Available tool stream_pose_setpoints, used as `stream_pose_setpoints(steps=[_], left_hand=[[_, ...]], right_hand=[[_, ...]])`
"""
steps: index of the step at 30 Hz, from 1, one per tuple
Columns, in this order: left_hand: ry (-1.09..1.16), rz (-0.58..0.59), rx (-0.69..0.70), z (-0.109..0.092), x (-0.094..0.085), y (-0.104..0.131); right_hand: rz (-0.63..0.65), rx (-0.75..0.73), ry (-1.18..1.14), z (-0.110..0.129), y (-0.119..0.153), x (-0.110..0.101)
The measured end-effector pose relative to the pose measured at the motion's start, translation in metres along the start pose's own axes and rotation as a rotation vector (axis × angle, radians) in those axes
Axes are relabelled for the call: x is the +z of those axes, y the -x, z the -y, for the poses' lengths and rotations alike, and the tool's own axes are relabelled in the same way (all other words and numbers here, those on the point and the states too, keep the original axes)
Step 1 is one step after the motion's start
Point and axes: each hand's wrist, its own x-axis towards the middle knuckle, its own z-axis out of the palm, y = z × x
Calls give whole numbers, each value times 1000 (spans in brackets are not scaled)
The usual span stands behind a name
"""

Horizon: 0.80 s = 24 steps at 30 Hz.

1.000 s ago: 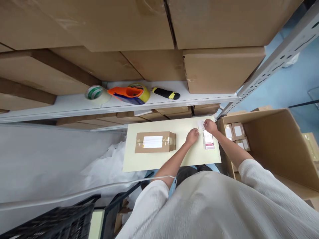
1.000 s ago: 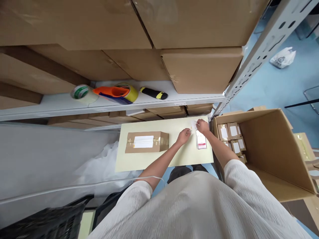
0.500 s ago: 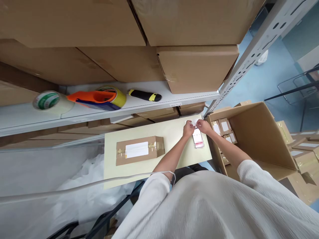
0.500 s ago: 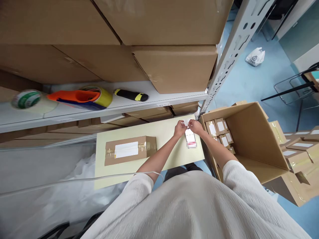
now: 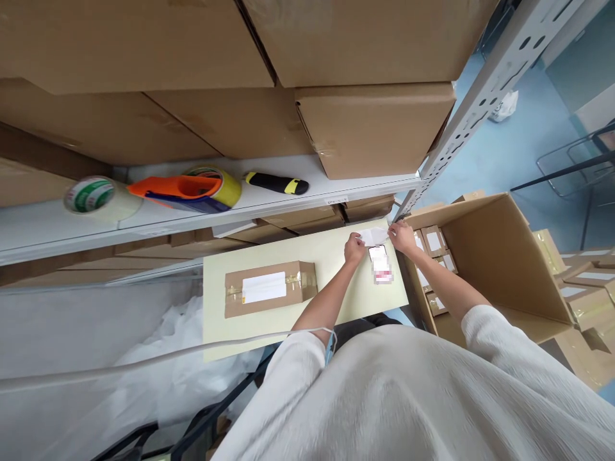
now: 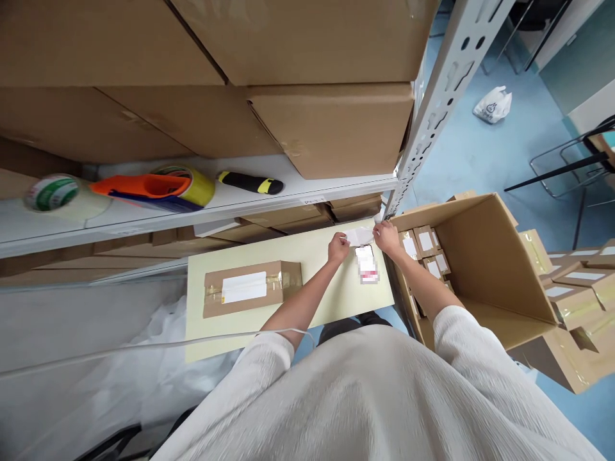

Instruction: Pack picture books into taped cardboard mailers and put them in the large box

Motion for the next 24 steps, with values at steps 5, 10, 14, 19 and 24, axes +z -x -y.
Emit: stream_pose_setpoints(steps=[5,10,14,19,24], left_hand=[[6,-21,-37,5,-9,0],[-17,-65,-55,8,-21,2],[-41,-96,-75,10,-34,4],[-63,-147,-79,14,-52,7],[-65,-195,-86,17,-67,11]], right_hand=[[5,30,-8,-8,3,-2],[4,49,1,-9,6,-5],[2,70,27,-7,9,-6],[-14,122,55,-7,9,-1],[-29,166,54,-8,10,3]])
